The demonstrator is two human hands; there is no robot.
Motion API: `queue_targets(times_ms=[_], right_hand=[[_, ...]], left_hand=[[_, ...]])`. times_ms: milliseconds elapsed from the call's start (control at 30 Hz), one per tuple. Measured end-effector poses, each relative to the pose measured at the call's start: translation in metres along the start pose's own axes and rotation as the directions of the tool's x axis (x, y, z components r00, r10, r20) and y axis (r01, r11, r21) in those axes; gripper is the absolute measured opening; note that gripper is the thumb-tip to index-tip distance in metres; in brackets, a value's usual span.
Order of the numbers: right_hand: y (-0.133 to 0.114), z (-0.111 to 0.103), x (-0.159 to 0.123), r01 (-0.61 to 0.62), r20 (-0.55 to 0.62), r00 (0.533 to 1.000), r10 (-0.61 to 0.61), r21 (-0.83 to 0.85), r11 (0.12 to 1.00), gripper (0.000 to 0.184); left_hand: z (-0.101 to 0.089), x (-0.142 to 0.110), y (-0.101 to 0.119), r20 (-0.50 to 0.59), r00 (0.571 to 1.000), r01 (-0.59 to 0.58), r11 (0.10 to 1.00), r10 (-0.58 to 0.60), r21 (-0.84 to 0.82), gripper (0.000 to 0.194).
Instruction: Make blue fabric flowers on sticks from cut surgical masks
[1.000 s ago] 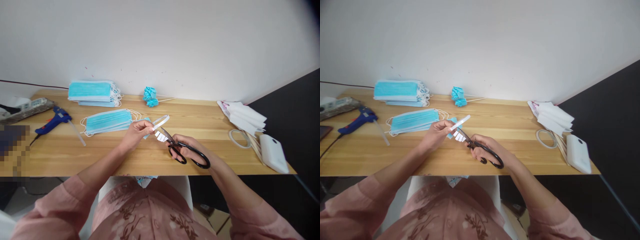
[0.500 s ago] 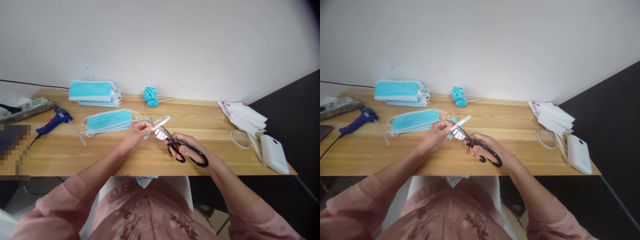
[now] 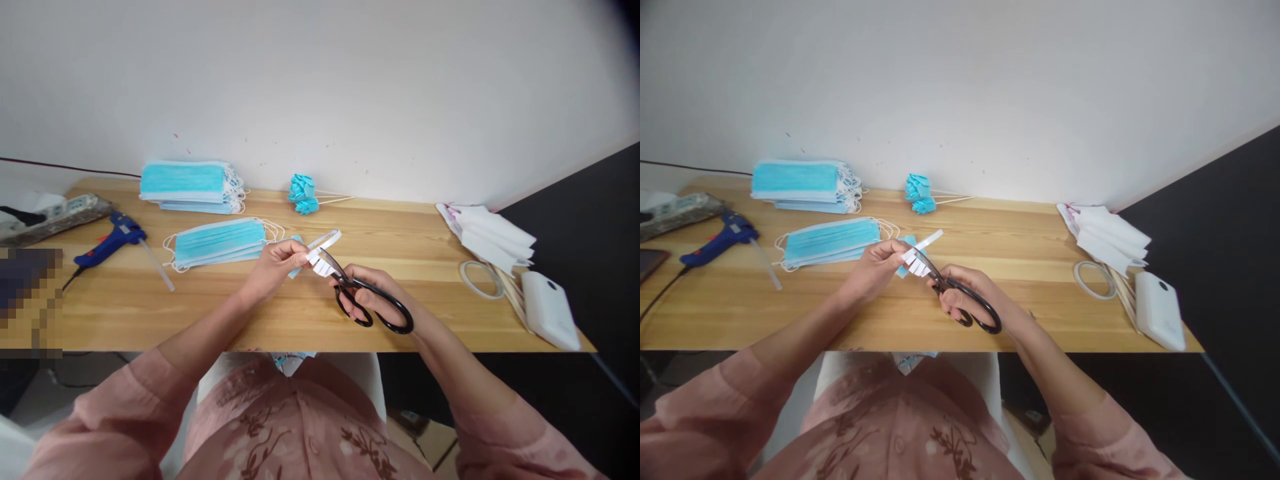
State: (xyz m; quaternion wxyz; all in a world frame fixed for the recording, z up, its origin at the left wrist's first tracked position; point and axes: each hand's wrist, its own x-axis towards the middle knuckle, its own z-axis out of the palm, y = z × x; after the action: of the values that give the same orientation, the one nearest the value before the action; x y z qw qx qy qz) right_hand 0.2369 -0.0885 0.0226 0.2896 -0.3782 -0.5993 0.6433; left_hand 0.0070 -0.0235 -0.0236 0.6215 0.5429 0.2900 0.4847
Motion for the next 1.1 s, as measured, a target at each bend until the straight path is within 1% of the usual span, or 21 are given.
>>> queue_targets(times_ms=[267,667,867,1100], right_hand=[[-0.002,0.003,0.001,-0.042,-0.035,0.999,0.041,-0.016,0.999,0.069],[-0.001,0.008,0.001,-0.057,-0.08,0.995,0.062,0.066,0.996,0.065],[-0.002,0.012,0.001,-0.036,-0.121,0.992,0.047,0.088,0.995,0.063],[0.001,0.012,0.001,-0.02,-0.111,0.993,0.03,0.094,0.995,0.062]], left_hand=[[0.001,0.0,0.002,-0.014,1.0,0.006,1.0,-0.006,0.005,0.039],[0.001,0.001,0.002,-0.019,1.0,0.0,1.0,0.0,-0.006,0.041],[0.001,0.001,0.002,-0.016,1.0,-0.004,1.0,0.004,0.013,0.04],[0.003,0.0,0.004,-0.022,1.0,0.003,1.0,-0.002,0.022,0.043]])
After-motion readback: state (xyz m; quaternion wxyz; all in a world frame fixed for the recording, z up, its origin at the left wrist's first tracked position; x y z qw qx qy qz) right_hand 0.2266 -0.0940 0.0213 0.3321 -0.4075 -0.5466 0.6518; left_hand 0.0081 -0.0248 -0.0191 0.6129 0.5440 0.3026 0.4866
